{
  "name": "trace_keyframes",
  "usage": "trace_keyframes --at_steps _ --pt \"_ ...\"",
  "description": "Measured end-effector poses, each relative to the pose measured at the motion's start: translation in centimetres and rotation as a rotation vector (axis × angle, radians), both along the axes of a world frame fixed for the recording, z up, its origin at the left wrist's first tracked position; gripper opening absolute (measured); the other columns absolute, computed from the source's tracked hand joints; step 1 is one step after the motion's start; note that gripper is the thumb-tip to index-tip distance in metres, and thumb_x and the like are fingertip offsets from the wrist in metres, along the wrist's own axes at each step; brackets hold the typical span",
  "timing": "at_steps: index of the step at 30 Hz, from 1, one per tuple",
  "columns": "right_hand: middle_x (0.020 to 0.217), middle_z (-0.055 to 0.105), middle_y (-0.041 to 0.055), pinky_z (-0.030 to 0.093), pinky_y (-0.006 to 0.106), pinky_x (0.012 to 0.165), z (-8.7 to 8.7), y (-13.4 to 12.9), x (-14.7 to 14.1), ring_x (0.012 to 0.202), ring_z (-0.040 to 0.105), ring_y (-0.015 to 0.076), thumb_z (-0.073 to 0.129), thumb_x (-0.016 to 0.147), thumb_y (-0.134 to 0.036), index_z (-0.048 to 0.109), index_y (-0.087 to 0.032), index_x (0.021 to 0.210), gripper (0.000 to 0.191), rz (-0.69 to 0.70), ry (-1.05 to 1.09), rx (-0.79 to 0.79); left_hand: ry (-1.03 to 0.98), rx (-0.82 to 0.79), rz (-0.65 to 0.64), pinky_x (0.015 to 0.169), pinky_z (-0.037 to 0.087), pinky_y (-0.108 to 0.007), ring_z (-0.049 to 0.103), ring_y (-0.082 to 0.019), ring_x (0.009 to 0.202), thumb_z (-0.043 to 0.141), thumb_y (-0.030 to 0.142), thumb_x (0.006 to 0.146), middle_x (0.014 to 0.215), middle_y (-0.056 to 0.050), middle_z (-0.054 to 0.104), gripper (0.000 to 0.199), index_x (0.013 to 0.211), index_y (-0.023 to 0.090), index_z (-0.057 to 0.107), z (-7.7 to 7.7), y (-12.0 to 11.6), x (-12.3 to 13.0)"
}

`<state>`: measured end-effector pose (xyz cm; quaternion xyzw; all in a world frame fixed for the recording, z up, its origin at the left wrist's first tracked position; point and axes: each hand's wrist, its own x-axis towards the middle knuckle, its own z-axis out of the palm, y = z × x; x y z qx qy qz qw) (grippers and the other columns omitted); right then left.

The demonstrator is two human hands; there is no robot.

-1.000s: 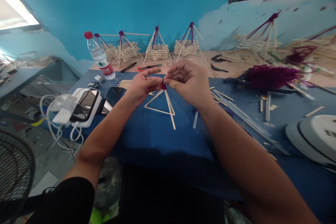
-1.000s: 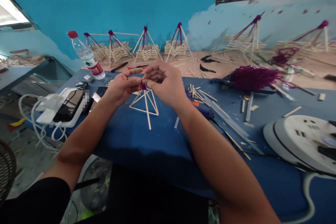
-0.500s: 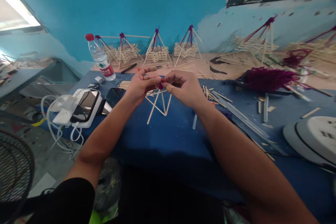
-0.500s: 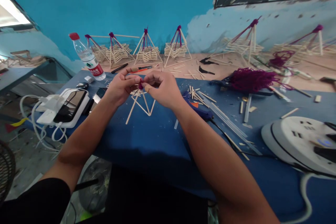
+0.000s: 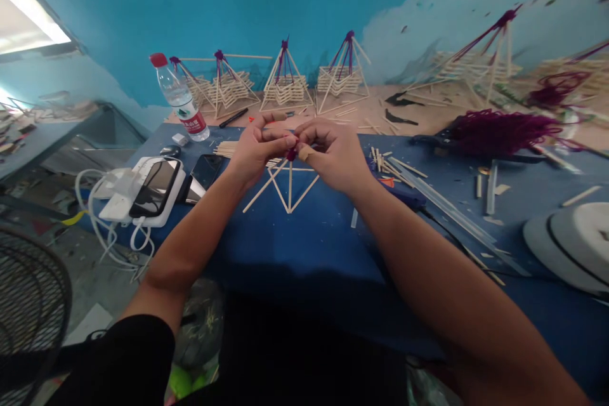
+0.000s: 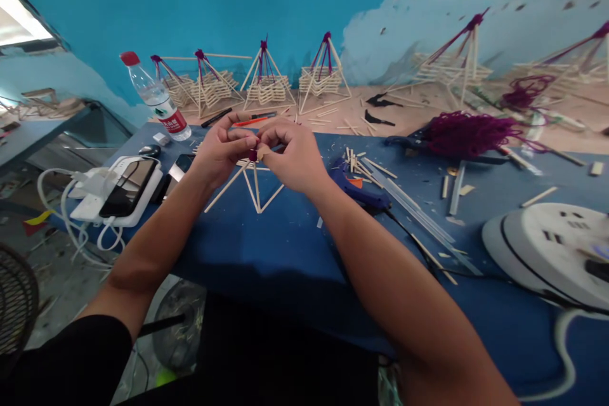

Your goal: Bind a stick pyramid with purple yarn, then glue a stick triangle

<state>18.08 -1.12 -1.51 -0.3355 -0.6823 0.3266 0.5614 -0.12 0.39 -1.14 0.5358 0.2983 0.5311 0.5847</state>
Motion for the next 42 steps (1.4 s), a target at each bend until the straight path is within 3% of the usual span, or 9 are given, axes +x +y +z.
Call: trace_keyframes --at_steps 4,11,21,27,31,35,39,42 --pt "0.107 0.079 0.0073 0.057 0.036 0.085 0.2 0.3 0.4 0.099 0.070 0.0211 0.076 0.071 -0.025 0.072 -0.022 0.062 0.010 0.146 0.100 -0.150 -0.002 0.054 -0.059 0.074 0.060 -0.026 0.077 -0.014 0.070 0.105 0.035 0.063 0.077 0.008 0.077 0.078 0.119 0.021 0.054 0.0 0.2 0.0" --pt "0.112 0.078 0.0065 0.052 0.029 0.068 0.9 -0.1 0.5 0.078 0.063 0.0131 0.083 0.066 -0.027 0.077 -0.019 0.063 0.011 0.251 0.229 -0.391 0.105 0.213 -0.087 0.086 0.063 -0.033 0.081 -0.017 0.081 0.101 0.031 0.069 0.083 0.007 0.077 0.079 0.131 0.022 0.052 -0.6 1.1 -0.8" --pt "0.110 0.077 0.0090 0.059 0.033 0.078 1.5 -0.7 0.6 0.092 0.071 0.0195 0.088 0.066 -0.028 0.074 -0.019 0.063 0.016 0.268 0.206 -0.375 0.211 0.405 -0.077 0.076 0.065 -0.036 0.081 -0.021 0.077 0.099 0.031 0.071 0.080 0.005 0.077 0.080 0.136 0.025 0.053 -1.4 1.9 -1.5" --pt "0.114 0.077 0.0087 0.060 0.038 0.088 1.8 -1.2 0.7 0.104 0.072 0.0236 0.084 0.068 -0.023 0.075 -0.019 0.063 0.011 0.180 0.072 -0.248 0.276 0.508 -0.030 0.069 0.063 -0.032 0.079 -0.018 0.069 0.097 0.037 0.076 0.078 0.007 0.075 0.080 0.140 0.026 0.051 -1.4 1.5 -1.5" --pt "0.117 0.078 0.0083 0.058 0.037 0.084 1.8 -1.5 0.6 0.102 0.072 0.0228 0.080 0.070 -0.019 0.073 -0.020 0.062 0.010 0.111 0.019 -0.173 0.301 0.607 0.048 0.067 0.060 -0.029 0.075 -0.013 0.067 0.098 0.041 0.078 0.078 0.009 0.074 0.078 0.136 0.027 0.048 -1.0 0.7 -1.0" --pt "0.107 0.079 0.0080 0.058 0.036 0.083 1.9 -1.7 0.5 0.095 0.072 0.0202 0.081 0.076 -0.023 0.073 -0.020 0.065 0.014 0.110 0.039 -0.155 0.367 0.814 0.195 0.071 0.060 -0.030 0.075 -0.012 0.068 0.096 0.040 0.080 0.080 0.010 0.072 0.072 0.132 0.028 0.048 -0.3 0.2 -0.6" --pt "0.094 0.077 0.0060 0.058 0.034 0.077 2.2 -1.8 0.5 0.083 0.069 0.0167 0.086 0.077 -0.028 0.075 -0.019 0.070 0.015 0.165 0.080 -0.232 0.415 1.155 0.349 0.075 0.061 -0.036 0.074 -0.014 0.068 0.090 0.037 0.083 0.079 0.009 0.073 0.058 0.126 0.027 0.053 0.4 0.0 -0.9" --pt "0.085 0.074 0.0035 0.061 0.034 0.078 2.4 -1.8 0.5 0.077 0.069 0.0153 0.091 0.075 -0.030 0.075 -0.019 0.074 0.020 0.201 0.161 -0.332 0.445 1.261 0.386 0.073 0.061 -0.036 0.075 -0.014 0.072 0.087 0.032 0.088 0.082 0.006 0.075 0.043 0.119 0.026 0.057 0.7 -0.3 -1.2"
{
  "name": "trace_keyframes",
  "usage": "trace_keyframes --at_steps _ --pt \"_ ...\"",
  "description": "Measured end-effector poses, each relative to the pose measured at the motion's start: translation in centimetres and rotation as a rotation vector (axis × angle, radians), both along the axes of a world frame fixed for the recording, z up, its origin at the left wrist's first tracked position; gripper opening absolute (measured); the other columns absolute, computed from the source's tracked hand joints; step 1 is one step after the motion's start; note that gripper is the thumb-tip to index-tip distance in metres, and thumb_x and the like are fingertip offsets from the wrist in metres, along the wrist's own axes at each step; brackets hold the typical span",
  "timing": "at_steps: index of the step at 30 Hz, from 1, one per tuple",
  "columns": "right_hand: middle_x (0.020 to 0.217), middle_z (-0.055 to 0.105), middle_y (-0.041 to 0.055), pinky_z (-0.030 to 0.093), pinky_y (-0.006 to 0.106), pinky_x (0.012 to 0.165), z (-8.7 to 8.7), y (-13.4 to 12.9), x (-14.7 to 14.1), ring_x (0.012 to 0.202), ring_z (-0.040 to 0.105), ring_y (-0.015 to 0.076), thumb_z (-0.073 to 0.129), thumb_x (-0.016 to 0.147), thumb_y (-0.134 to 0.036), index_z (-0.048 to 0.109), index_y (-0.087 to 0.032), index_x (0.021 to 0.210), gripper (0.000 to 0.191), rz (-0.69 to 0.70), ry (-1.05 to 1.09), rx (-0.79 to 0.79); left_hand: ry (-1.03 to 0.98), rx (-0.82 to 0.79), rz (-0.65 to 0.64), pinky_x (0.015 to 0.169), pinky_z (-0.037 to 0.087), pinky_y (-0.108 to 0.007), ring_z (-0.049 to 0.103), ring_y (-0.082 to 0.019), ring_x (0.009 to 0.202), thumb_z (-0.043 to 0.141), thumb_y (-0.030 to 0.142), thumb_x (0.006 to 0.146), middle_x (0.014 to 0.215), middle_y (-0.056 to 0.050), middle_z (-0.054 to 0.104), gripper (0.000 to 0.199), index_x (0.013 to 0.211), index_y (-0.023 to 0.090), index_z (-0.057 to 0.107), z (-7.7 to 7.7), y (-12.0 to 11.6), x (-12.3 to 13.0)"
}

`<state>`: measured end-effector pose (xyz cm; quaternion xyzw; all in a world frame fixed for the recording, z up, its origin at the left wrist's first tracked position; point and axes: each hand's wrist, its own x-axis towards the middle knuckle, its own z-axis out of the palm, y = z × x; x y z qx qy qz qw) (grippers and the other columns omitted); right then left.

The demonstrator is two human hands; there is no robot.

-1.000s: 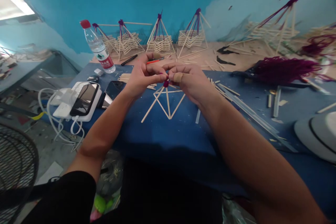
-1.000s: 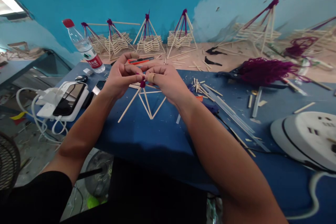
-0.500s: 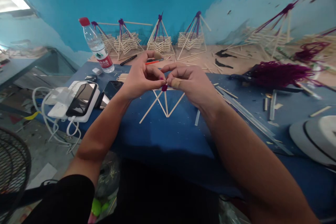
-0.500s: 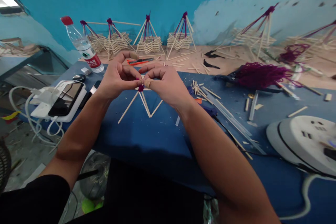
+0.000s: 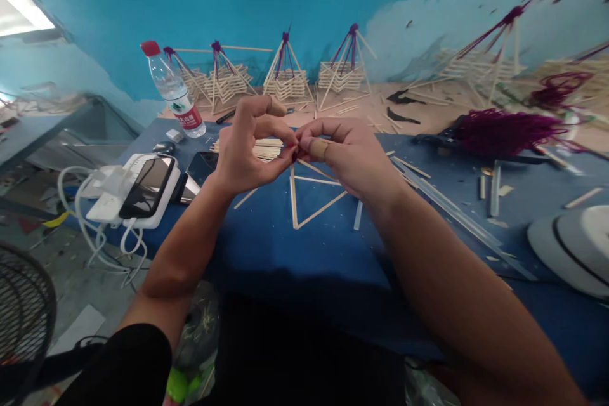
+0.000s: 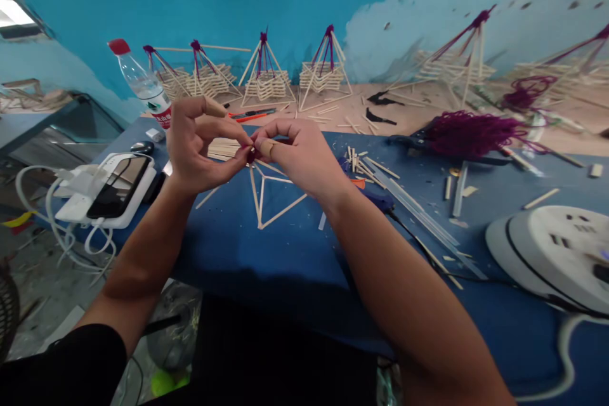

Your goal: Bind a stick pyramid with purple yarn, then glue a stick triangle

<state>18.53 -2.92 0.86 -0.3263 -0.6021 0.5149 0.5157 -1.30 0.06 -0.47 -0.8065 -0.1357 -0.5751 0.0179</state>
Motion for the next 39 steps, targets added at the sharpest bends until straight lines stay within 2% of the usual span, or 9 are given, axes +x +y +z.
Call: trace_keyframes --at_steps 2,4,9,17,21,24,30,35,39 --pt "0.082 0.073 0.0030 0.063 0.034 0.079 0.1 0.0 0.0 0.076 0.070 0.0157 0.094 0.073 -0.032 0.075 -0.019 0.076 0.023 0.019 0.052 -0.068 0.007 0.019 0.023 0.073 0.061 -0.036 0.077 -0.014 0.075 0.084 0.026 0.090 0.085 0.005 0.076 0.039 0.119 0.026 0.057 0.0 -0.3 0.0" --pt "0.080 0.074 0.0034 0.065 0.035 0.080 0.2 0.1 0.1 0.076 0.072 0.0167 0.096 0.070 -0.032 0.076 -0.018 0.076 0.025 0.036 0.075 -0.111 -0.017 0.031 0.025 0.075 0.061 -0.036 0.078 -0.014 0.077 0.082 0.024 0.090 0.088 0.007 0.077 0.046 0.125 0.028 0.053 -0.1 -0.6 0.1" --pt "0.080 0.078 0.0049 0.063 0.034 0.075 0.4 0.1 0.7 0.077 0.073 0.0187 0.101 0.065 -0.033 0.081 -0.019 0.077 0.028 0.065 0.041 -0.118 -0.126 0.006 -0.063 0.077 0.060 -0.037 0.077 -0.014 0.075 0.084 0.019 0.089 0.087 0.009 0.079 0.057 0.133 0.032 0.050 -0.5 -1.1 0.7" --pt "0.077 0.077 0.0049 0.060 0.034 0.072 0.6 0.0 1.1 0.075 0.070 0.0182 0.104 0.063 -0.039 0.083 -0.020 0.077 0.032 0.094 0.017 -0.134 -0.107 -0.153 -0.081 0.086 0.062 -0.048 0.080 -0.021 0.085 0.088 0.026 0.091 0.094 0.006 0.082 0.058 0.130 0.032 0.046 -1.3 -1.2 0.4" --pt "0.074 0.076 0.0044 0.056 0.032 0.065 0.6 0.0 1.0 0.068 0.065 0.0158 0.101 0.066 -0.036 0.083 -0.020 0.075 0.026 0.105 0.021 -0.126 -0.064 -0.298 -0.102 0.092 0.062 -0.046 0.081 -0.019 0.090 0.086 0.031 0.095 0.098 0.006 0.082 0.049 0.123 0.030 0.045 -1.1 -1.4 -0.1" --pt "0.073 0.074 0.0040 0.053 0.031 0.062 0.7 -0.1 0.9 0.065 0.064 0.0147 0.096 0.067 -0.030 0.082 -0.019 0.074 0.019 0.088 0.026 -0.108 -0.041 -0.369 -0.083 0.092 0.060 -0.045 0.079 -0.019 0.093 0.091 0.038 0.092 0.096 0.005 0.078 0.049 0.120 0.028 0.052 -0.9 -1.3 -0.4" --pt "0.072 0.071 0.0024 0.053 0.030 0.063 1.0 -0.4 0.6 0.068 0.065 0.0152 0.085 0.066 -0.021 0.077 -0.019 0.069 0.009 0.058 0.004 -0.052 -0.052 -0.333 -0.120 0.090 0.060 -0.049 0.078 -0.023 0.094 0.096 0.040 0.085 0.095 0.001 0.076 0.046 0.115 0.028 0.063 -1.2 -0.8 -0.1" --pt "0.073 0.070 0.0014 0.050 0.028 0.061 0.9 -0.4 0.4 0.067 0.062 0.0136 0.079 0.063 -0.021 0.076 -0.020 0.068 0.006 0.011 0.016 -0.038 -0.069 -0.289 -0.099 0.091 0.060 -0.047 0.079 -0.021 0.091 0.094 0.036 0.084 0.099 0.004 0.079 0.059 0.130 0.032 0.058 -1.8 -0.4 -0.1" --pt "0.078 0.072 0.0024 0.048 0.029 0.060 1.0 -0.3 0.5 0.067 0.058 0.0127 0.077 0.063 -0.022 0.073 -0.021 0.067 0.006 -0.003 -0.003 -0.025 -0.055 -0.260 -0.128 0.098 0.058 -0.052 0.079 -0.026 0.101 0.093 0.029 0.085 0.099 0.003 0.081 0.065 0.137 0.034 0.054 -1.6 -0.4 -0.1"
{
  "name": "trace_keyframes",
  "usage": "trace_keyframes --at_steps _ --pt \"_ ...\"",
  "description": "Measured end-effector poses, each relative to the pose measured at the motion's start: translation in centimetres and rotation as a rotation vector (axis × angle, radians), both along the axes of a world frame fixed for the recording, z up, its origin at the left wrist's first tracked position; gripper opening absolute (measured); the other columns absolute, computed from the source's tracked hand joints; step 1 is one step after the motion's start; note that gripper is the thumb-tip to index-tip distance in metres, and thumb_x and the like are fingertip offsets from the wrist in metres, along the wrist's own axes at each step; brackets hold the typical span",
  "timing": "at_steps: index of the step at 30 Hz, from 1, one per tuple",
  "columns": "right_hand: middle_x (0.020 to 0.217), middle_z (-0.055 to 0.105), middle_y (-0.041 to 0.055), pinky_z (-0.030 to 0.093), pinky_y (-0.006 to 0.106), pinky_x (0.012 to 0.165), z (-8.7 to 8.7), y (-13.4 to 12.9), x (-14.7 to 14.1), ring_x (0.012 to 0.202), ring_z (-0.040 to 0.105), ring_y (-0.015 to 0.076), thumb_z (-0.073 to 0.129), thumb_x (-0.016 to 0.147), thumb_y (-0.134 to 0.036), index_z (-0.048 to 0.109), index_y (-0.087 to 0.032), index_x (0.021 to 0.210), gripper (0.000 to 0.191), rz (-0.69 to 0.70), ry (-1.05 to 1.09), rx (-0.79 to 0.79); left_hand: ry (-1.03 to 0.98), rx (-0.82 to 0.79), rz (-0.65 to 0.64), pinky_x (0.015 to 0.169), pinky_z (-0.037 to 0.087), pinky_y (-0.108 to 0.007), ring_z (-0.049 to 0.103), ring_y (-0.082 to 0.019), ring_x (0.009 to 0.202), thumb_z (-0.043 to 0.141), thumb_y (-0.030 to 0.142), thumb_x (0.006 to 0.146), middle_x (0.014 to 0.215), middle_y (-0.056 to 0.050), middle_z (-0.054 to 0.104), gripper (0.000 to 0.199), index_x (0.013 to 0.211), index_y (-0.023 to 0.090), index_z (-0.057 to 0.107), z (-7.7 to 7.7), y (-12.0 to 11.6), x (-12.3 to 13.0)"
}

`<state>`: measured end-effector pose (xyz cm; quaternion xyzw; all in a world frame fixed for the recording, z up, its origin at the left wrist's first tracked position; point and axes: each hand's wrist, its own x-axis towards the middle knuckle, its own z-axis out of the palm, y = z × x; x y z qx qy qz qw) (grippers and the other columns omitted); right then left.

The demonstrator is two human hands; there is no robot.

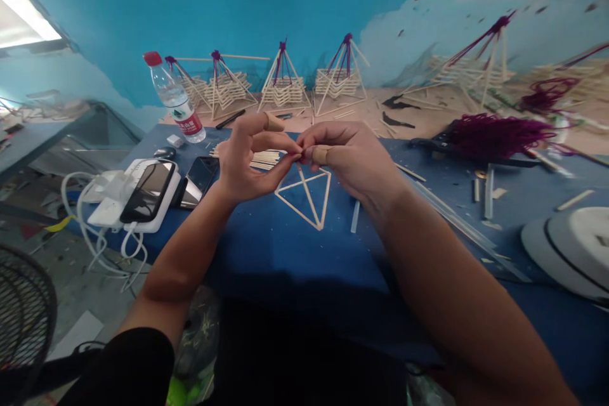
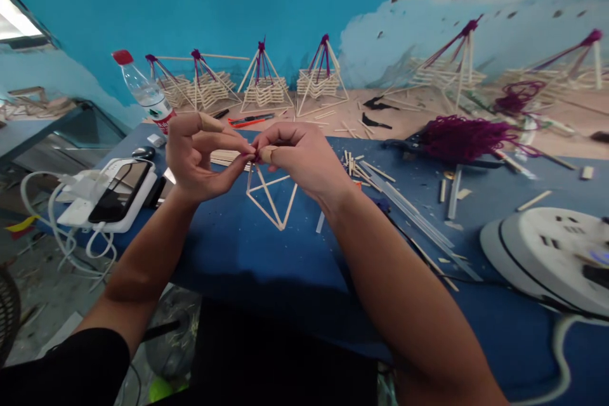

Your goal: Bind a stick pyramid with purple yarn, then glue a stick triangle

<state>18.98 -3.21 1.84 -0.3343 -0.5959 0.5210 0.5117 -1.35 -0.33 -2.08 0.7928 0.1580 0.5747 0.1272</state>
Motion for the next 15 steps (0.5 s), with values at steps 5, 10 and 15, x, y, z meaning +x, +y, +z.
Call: trace_keyframes --at_steps 5,10,15 --pt "0.079 0.072 0.0027 0.041 0.030 0.059 -0.1 0.3 0.1 0.063 0.051 0.0117 0.072 0.062 -0.019 0.072 -0.021 0.065 0.003 -0.030 -0.003 0.013 -0.070 0.177 0.032 0.081 0.061 -0.045 0.078 -0.019 0.081 0.088 0.022 0.088 0.091 0.007 0.082 0.061 0.137 0.034 0.054 0.9 -0.6 0.9" --pt "0.073 0.069 0.0003 0.034 0.030 0.060 -0.6 0.8 0.3 0.064 0.048 0.0118 0.069 0.061 -0.019 0.070 -0.021 0.062 0.002 -0.081 -0.054 0.060 -0.020 0.103 -0.002 0.079 0.062 -0.039 0.079 -0.017 0.077 0.088 0.024 0.089 0.086 0.007 0.081 0.054 0.131 0.031 0.056 1.1 -0.6 0.9" --pt "0.066 0.065 -0.0006 0.035 0.030 0.063 -1.2 1.4 0.3 0.067 0.050 0.0136 0.064 0.059 -0.017 0.069 -0.021 0.061 0.006 -0.087 -0.110 0.065 0.004 -0.108 0.003 0.082 0.060 -0.037 0.079 -0.018 0.077 0.095 0.031 0.080 0.082 0.007 0.078 0.060 0.124 0.029 0.054 0.6 -0.1 0.5"
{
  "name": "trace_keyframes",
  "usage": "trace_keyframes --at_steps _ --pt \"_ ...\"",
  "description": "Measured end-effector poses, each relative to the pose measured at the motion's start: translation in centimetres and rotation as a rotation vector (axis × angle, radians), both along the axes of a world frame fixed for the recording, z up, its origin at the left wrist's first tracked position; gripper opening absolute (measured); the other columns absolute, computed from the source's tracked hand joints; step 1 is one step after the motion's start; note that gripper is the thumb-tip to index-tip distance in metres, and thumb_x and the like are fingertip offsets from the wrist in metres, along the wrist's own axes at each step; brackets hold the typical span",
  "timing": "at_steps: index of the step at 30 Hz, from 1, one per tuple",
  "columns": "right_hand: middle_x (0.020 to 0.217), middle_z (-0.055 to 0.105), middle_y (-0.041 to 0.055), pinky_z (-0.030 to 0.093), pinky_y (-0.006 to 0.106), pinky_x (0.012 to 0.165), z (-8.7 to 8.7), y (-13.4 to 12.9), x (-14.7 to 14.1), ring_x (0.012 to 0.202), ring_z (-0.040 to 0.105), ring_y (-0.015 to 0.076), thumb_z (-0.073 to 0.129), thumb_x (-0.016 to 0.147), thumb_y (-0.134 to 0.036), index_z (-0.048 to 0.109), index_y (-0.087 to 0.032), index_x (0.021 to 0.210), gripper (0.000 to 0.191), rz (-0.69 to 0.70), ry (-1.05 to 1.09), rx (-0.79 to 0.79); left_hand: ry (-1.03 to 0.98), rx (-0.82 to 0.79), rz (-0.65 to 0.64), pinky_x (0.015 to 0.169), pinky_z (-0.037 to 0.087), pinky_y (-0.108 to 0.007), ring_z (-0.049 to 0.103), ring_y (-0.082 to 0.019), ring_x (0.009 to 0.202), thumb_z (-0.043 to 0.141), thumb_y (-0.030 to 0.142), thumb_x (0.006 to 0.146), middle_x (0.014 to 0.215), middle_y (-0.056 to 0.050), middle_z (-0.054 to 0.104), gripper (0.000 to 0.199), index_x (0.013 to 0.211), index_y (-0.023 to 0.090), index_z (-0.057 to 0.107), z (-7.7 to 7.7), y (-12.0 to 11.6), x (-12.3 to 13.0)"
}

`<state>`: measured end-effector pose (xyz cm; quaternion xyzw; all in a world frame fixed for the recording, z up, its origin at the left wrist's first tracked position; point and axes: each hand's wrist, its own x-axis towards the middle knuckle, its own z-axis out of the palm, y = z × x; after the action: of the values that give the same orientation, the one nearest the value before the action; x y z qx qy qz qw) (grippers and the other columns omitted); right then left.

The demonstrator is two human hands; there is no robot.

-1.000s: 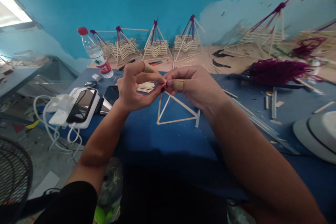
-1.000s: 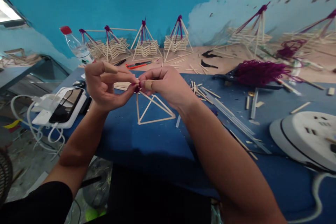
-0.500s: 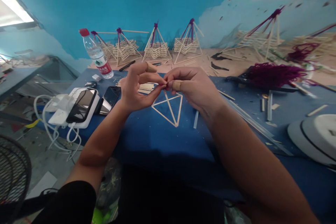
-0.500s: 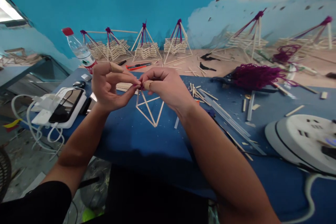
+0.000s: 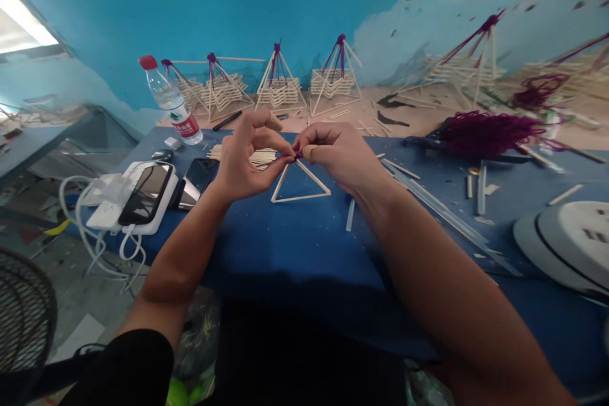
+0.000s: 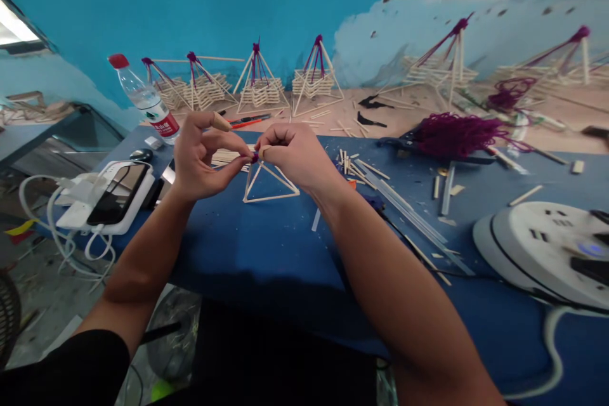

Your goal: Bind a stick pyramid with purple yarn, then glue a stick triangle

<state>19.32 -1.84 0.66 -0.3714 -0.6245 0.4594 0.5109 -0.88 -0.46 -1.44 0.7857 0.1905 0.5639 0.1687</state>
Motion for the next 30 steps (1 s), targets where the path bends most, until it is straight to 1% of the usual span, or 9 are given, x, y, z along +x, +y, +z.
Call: trace_keyframes --at_steps 4,9,14,18,21,24,25,27,30 --pt "0.063 0.062 -0.0009 0.035 0.031 0.063 -0.3 0.3 0.1 0.065 0.050 0.0138 0.064 0.059 -0.015 0.068 -0.022 0.060 0.008 0.014 -0.010 -0.011 0.013 -0.098 -0.029 0.086 0.060 -0.039 0.078 -0.018 0.079 0.094 0.029 0.078 0.080 0.007 0.076 0.057 0.120 0.029 0.055 -0.1 0.0 -0.1" --pt "0.063 0.064 -0.0008 0.038 0.031 0.063 -0.7 0.7 0.1 0.065 0.053 0.0142 0.064 0.059 -0.013 0.068 -0.022 0.061 0.010 0.017 0.020 -0.036 0.032 -0.154 -0.004 0.086 0.060 -0.041 0.077 -0.020 0.079 0.093 0.023 0.075 0.081 0.005 0.075 0.054 0.115 0.028 0.056 0.2 -0.2 -0.3" --pt "0.065 0.065 -0.0009 0.039 0.031 0.065 -1.0 1.0 0.0 0.064 0.053 0.0133 0.068 0.061 -0.013 0.067 -0.022 0.061 0.009 0.033 0.021 -0.059 0.077 -0.125 -0.021 0.083 0.061 -0.042 0.080 -0.021 0.080 0.089 0.022 0.078 0.085 0.003 0.078 0.050 0.112 0.028 0.053 0.3 -0.1 -0.4" --pt "0.064 0.065 -0.0005 0.042 0.031 0.065 -1.0 1.3 0.2 0.062 0.055 0.0128 0.071 0.065 -0.011 0.067 -0.022 0.061 0.012 0.042 0.021 -0.092 0.079 -0.114 0.010 0.082 0.062 -0.039 0.082 -0.020 0.081 0.089 0.024 0.080 0.086 0.003 0.079 0.049 0.111 0.026 0.052 0.2 0.1 -0.3" --pt "0.064 0.065 0.0001 0.049 0.030 0.066 -0.7 1.6 0.6 0.062 0.059 0.0132 0.076 0.069 -0.013 0.069 -0.020 0.066 0.010 0.073 0.051 -0.183 0.088 -0.093 0.016 0.081 0.061 -0.035 0.083 -0.018 0.081 0.088 0.023 0.083 0.086 0.003 0.079 0.048 0.111 0.026 0.050 0.0 0.3 -0.3" --pt "0.072 0.072 0.0044 0.056 0.029 0.068 -0.4 1.8 1.3 0.066 0.066 0.0141 0.074 0.071 -0.017 0.074 -0.018 0.072 0.002 0.159 0.106 -0.288 0.102 -0.068 0.000 0.080 0.062 -0.033 0.083 -0.017 0.081 0.087 0.024 0.086 0.088 0.003 0.080 0.047 0.112 0.026 0.047 -0.1 0.4 -0.2" --pt "0.076 0.074 0.0057 0.057 0.028 0.069 -0.3 1.8 1.5 0.068 0.068 0.0141 0.073 0.071 -0.017 0.075 -0.017 0.075 0.005 0.186 0.119 -0.306 0.107 -0.059 0.001 0.080 0.062 -0.033 0.083 -0.017 0.081 0.086 0.024 0.087 0.088 0.003 0.080 0.047 0.113 0.025 0.047 -0.1 0.4 -0.2" --pt "0.079 0.076 0.0064 0.059 0.027 0.070 -0.2 1.8 1.8 0.069 0.068 0.0135 0.076 0.072 -0.019 0.078 -0.016 0.078 0.007 0.215 0.123 -0.315 0.120 -0.037 0.017 0.081 0.063 -0.032 0.083 -0.016 0.082 0.084 0.023 0.090 0.089 0.004 0.080 0.044 0.113 0.025 0.047 0.0 0.3 -0.2" --pt "0.076 0.076 0.0045 0.059 0.025 0.068 -0.3 1.7 1.9 0.069 0.067 0.0125 0.086 0.070 -0.021 0.081 -0.018 0.079 0.011 0.198 0.088 -0.282 0.144 -0.002 0.045 0.080 0.063 -0.033 0.083 -0.016 0.083 0.082 0.020 0.091 0.089 0.004 0.080 0.040 0.114 0.025 0.048 0.1 0.1 -0.3"
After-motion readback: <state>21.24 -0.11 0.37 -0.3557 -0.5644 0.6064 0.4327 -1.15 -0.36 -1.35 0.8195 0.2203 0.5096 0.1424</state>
